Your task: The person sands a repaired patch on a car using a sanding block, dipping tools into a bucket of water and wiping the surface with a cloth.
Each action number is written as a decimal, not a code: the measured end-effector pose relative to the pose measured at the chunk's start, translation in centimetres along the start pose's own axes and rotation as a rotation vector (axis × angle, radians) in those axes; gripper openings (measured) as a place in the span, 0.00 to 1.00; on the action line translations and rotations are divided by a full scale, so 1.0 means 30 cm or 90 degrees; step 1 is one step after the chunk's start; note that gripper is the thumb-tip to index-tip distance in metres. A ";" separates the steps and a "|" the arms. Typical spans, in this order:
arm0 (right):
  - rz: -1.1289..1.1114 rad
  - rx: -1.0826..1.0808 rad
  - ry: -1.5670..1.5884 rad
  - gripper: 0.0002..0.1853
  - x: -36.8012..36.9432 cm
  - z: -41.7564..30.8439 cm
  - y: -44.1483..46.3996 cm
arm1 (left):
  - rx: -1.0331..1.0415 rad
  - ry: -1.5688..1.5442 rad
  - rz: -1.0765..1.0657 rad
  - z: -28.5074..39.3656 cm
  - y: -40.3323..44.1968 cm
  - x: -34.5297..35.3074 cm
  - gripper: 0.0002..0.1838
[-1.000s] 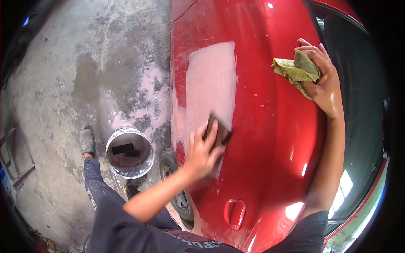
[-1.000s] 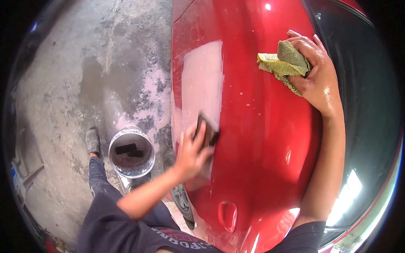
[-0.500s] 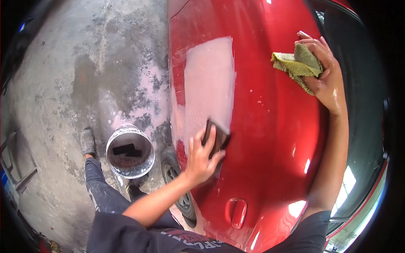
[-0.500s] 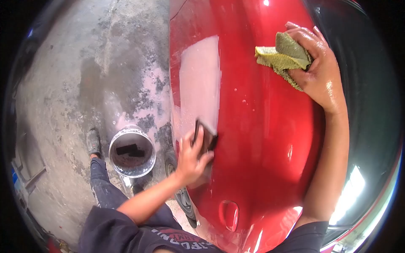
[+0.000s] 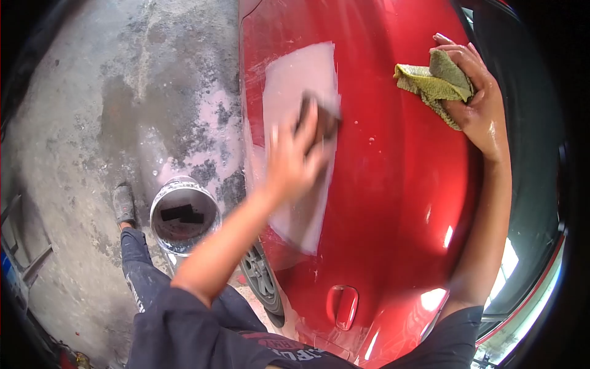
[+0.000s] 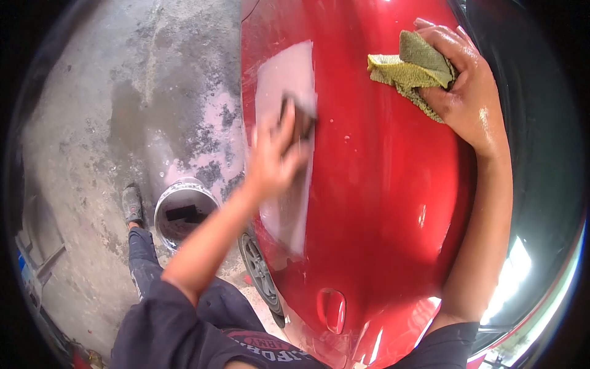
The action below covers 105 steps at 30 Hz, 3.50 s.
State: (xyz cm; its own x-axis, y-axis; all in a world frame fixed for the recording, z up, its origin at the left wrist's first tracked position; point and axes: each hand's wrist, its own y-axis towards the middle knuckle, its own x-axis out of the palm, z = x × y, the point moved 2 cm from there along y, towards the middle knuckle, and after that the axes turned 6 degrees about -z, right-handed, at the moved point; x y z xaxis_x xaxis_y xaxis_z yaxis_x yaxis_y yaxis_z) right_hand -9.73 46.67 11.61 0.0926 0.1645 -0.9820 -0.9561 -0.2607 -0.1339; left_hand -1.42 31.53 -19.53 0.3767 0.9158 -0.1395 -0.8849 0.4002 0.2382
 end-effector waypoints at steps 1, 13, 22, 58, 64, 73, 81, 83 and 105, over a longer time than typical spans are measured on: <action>0.003 0.016 0.022 0.28 0.003 0.002 -0.004 | -0.033 -0.010 0.018 -0.023 0.158 -0.035 0.42; -0.008 -0.005 0.023 0.29 -0.001 0.007 0.001 | -0.016 -0.016 -0.004 -0.033 0.046 -0.009 0.43; -0.019 -0.016 -0.019 0.25 -0.015 -0.034 0.028 | -0.013 -0.084 -0.067 0.091 -0.344 0.018 0.44; -0.034 0.012 0.046 0.29 -0.006 -0.014 0.027 | -0.026 -0.110 -0.020 0.038 -0.303 0.036 0.44; -0.040 0.032 0.170 0.32 0.002 0.051 0.001 | -0.011 -0.021 0.024 -0.075 0.118 -0.023 0.41; -0.034 -0.001 0.088 0.31 0.000 0.024 0.020 | -0.029 -0.089 -0.049 0.063 -0.352 0.008 0.44; -0.036 0.040 0.138 0.31 0.006 0.051 0.005 | -0.012 -0.053 0.029 -0.119 0.083 -0.025 0.40; -0.041 0.007 0.073 0.32 0.002 0.037 0.016 | 0.006 -0.060 0.013 -0.038 -0.198 0.035 0.41; -0.041 0.057 0.188 0.32 0.006 0.048 0.009 | -0.055 -0.058 -0.003 -0.126 0.198 -0.062 0.41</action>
State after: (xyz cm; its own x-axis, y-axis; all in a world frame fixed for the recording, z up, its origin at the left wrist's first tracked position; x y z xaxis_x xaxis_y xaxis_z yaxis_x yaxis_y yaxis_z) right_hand -10.36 48.02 11.59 0.2187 -0.1091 -0.9697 -0.9649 -0.1724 -0.1982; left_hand -8.41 32.07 -21.50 0.4008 0.9148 -0.0511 -0.9018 0.4037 0.1540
